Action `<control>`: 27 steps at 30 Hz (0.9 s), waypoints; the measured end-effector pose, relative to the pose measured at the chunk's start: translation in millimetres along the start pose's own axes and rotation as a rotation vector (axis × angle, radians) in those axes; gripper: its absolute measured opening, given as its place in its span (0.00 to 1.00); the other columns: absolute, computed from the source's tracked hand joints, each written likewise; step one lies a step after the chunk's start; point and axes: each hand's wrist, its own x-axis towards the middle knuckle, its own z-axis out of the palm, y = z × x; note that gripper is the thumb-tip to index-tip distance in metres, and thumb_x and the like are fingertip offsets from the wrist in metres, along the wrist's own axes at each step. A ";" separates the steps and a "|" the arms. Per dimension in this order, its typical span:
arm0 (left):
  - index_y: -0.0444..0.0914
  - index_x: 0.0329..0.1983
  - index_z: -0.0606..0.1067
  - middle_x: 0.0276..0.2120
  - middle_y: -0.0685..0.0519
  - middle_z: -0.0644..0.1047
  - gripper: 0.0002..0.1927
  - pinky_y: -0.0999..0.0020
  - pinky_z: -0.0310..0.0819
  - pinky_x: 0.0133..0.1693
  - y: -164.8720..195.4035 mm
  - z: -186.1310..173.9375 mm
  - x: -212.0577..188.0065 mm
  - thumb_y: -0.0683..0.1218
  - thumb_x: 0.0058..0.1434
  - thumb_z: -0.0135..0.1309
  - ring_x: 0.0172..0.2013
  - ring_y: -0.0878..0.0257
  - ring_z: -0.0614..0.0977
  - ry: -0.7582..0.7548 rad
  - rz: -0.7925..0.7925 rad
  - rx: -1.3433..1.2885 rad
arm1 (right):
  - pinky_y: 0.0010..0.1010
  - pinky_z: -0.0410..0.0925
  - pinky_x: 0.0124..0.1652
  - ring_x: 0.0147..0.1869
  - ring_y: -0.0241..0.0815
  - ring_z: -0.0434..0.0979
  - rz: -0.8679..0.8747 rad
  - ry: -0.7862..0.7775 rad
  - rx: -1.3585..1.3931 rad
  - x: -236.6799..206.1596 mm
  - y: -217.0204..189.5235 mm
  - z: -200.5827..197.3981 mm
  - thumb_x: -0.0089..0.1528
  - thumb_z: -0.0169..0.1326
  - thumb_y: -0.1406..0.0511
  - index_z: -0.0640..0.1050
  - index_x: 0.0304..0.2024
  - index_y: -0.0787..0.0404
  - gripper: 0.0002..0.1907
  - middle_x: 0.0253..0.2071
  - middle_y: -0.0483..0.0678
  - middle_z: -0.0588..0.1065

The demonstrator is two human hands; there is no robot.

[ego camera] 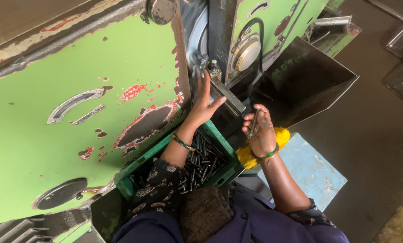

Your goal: The person repeatedly picks small metal rods from a green crate and presses them against a rotating grinding wheel. They hold each rod with both hands, grind one end, then return it to the crate. The process is repeated continuously throughout the clip.

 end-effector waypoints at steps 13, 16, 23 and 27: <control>0.37 0.81 0.41 0.79 0.31 0.42 0.42 0.48 0.42 0.76 -1.0 4.8 -3.9 0.55 0.75 0.48 0.79 0.38 0.42 0.112 0.052 0.028 | 0.28 0.69 0.36 0.36 0.37 0.73 -0.004 -0.176 0.033 7.3 14.6 -23.3 0.75 0.48 0.58 0.70 0.49 0.57 0.10 0.36 0.47 0.74; 0.38 0.82 0.40 0.80 0.30 0.38 0.46 0.46 0.42 0.77 2.2 3.3 -1.0 0.59 0.73 0.51 0.80 0.37 0.41 0.105 0.014 0.052 | 0.29 0.71 0.38 0.40 0.38 0.76 0.071 -0.202 -0.039 2.6 6.3 -15.3 0.72 0.49 0.60 0.69 0.48 0.54 0.07 0.42 0.50 0.77; 0.39 0.76 0.25 0.72 0.28 0.23 0.75 0.41 0.40 0.69 1.9 -0.5 0.5 0.73 0.48 0.65 0.73 0.32 0.31 -0.045 0.045 0.022 | 0.29 0.73 0.38 0.42 0.39 0.78 0.135 -0.175 -0.143 -3.0 -4.5 1.8 0.71 0.46 0.59 0.66 0.49 0.53 0.08 0.49 0.53 0.77; 0.42 0.79 0.26 0.76 0.30 0.26 0.64 0.38 0.36 0.73 -10.1 3.1 -2.0 0.67 0.63 0.60 0.76 0.34 0.29 -0.049 0.016 0.008 | 0.27 0.70 0.30 0.31 0.39 0.74 0.031 -0.137 -0.200 -2.2 1.4 -0.1 0.73 0.45 0.56 0.66 0.48 0.54 0.10 0.40 0.55 0.78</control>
